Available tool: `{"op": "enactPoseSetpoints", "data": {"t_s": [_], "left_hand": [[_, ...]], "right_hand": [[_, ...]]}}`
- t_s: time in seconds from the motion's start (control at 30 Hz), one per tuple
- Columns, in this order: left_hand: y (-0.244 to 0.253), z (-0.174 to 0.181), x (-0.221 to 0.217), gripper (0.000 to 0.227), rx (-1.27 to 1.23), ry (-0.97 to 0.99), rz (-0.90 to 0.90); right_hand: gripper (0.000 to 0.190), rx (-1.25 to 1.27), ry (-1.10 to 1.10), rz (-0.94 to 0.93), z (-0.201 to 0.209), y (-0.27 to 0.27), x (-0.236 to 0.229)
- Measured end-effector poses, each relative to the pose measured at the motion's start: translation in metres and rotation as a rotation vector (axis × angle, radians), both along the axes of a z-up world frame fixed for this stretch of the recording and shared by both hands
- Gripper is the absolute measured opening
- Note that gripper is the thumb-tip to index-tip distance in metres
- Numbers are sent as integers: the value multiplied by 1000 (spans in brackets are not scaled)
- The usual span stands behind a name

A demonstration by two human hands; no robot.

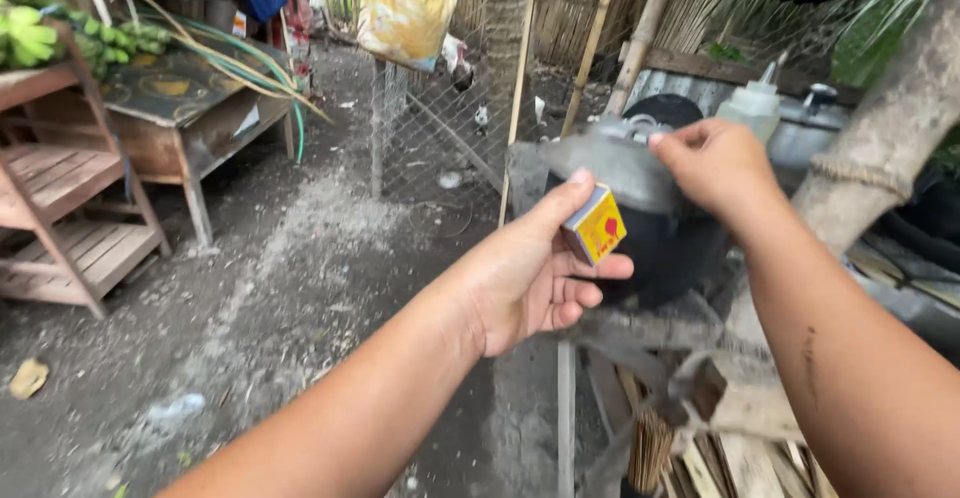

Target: Repairing a leak or loose connection on a water hose by securing it with wire.

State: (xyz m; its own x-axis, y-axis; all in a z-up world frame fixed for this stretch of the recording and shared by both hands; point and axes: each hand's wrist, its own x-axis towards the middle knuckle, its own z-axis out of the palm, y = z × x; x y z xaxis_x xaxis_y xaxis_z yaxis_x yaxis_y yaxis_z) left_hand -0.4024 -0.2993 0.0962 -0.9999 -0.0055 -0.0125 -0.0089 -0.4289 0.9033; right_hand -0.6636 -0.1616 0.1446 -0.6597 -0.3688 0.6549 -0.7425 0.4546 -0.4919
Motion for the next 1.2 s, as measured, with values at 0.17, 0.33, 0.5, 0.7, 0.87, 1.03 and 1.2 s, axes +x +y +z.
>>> {"op": "enactPoseSetpoints", "data": {"t_s": [0.17,0.33,0.5,0.7,0.87,1.03,1.2], "left_hand": [[-29,9,-77,76,-457,88,250],[-54,6,-112,79,-407,120,445],[-70,13,-123,79,-300,165,530],[-79,-2,-137,83,-147,88,608],[-73,-13,-132,84,-38,65,590],[-67,-12,-106,81,-26,-1,580],[-60,-1,-61,73,-77,-6,593]], "right_hand": [[39,406,31,-133,12,-40,-79],[33,144,-156,-87,37,-46,-98],[25,-91,-296,-26,60,-30,-98],[25,-103,-276,202,43,-22,-75],[28,120,-207,155,14,-26,-86],[30,346,-131,-23,20,-17,-66],[38,666,48,-118,33,-11,-75]]}}
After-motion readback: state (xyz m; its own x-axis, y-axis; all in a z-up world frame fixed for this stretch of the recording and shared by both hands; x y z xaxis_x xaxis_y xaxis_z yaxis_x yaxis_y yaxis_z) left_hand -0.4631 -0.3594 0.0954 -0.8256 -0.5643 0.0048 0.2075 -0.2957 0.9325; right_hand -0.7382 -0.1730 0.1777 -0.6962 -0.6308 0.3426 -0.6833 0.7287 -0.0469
